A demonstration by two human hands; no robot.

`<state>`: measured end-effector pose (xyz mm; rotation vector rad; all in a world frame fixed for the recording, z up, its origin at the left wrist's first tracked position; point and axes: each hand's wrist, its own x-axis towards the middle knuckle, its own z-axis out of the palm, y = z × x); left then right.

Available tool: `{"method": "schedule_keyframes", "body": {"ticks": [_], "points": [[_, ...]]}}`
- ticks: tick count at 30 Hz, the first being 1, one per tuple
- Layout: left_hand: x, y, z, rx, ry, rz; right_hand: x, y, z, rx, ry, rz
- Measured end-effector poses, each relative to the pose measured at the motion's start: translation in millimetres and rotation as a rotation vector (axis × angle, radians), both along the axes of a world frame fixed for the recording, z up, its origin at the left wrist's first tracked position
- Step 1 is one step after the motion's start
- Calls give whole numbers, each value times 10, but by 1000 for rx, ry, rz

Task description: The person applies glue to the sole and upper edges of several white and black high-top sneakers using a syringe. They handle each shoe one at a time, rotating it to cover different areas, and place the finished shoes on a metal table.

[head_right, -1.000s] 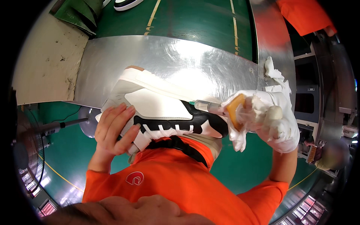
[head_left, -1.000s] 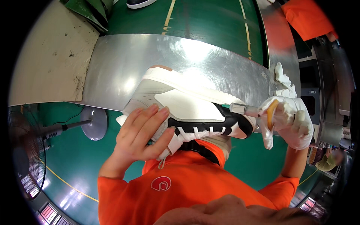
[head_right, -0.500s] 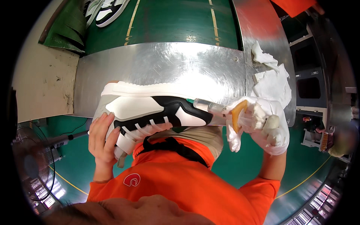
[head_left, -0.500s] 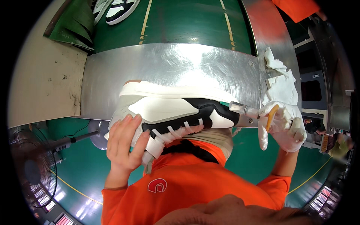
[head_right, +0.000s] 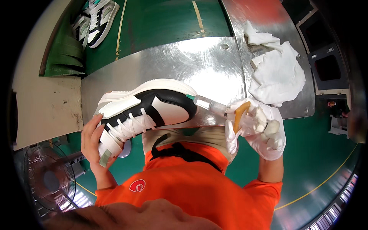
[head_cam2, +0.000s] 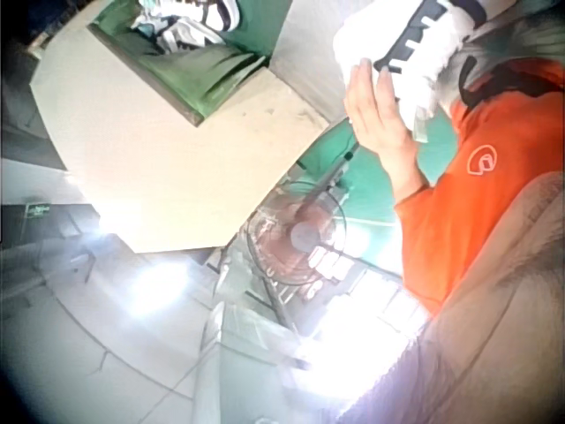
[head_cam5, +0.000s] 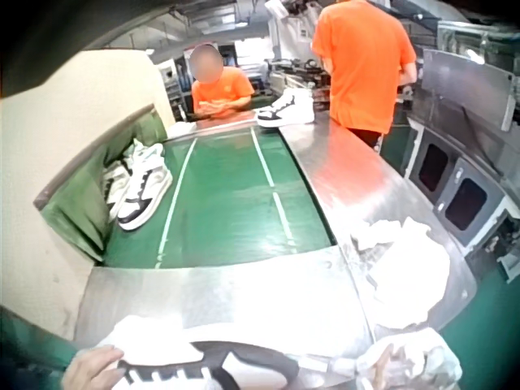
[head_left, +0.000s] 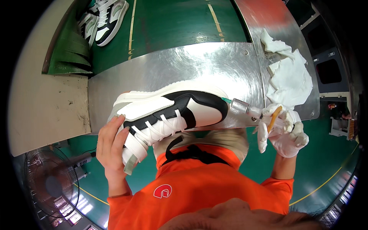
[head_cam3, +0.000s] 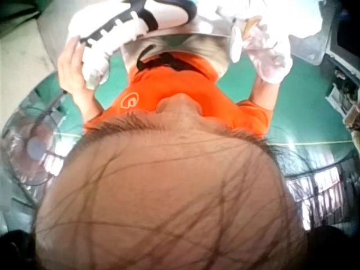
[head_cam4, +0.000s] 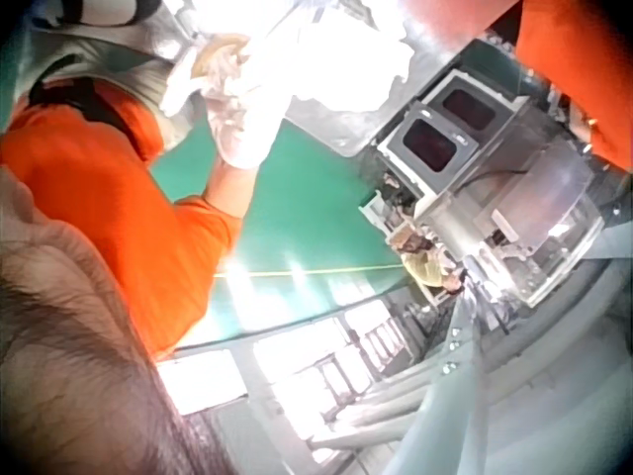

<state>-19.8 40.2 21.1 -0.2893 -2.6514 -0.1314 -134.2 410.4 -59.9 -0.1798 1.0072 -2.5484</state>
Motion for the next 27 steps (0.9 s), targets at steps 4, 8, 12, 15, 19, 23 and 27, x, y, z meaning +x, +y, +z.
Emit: {"method": "schedule_keyframes", "body": {"ticks": [4,8,12,15,19,23,27], "points": [[-146,-45,105,22,-95,-13,76,94,-265,-58,-40,-85],[-344,-56,238,65,-218,-9,-45,-114,131,106,-40,74],[-561,-93,313,163,-353,20,-97,-260,115,74,-58,84],[-690,-54,395,188,-452,75,-155,-337,51,23,-67,191],[-687,80,361,323,-503,172,-228,-465,-7,58,-102,161],[-589,344,467,160,-567,251,-208,-589,-67,82,-81,128],[-576,401,551,-20,-641,61,-116,-666,-42,64,-90,123]]}}
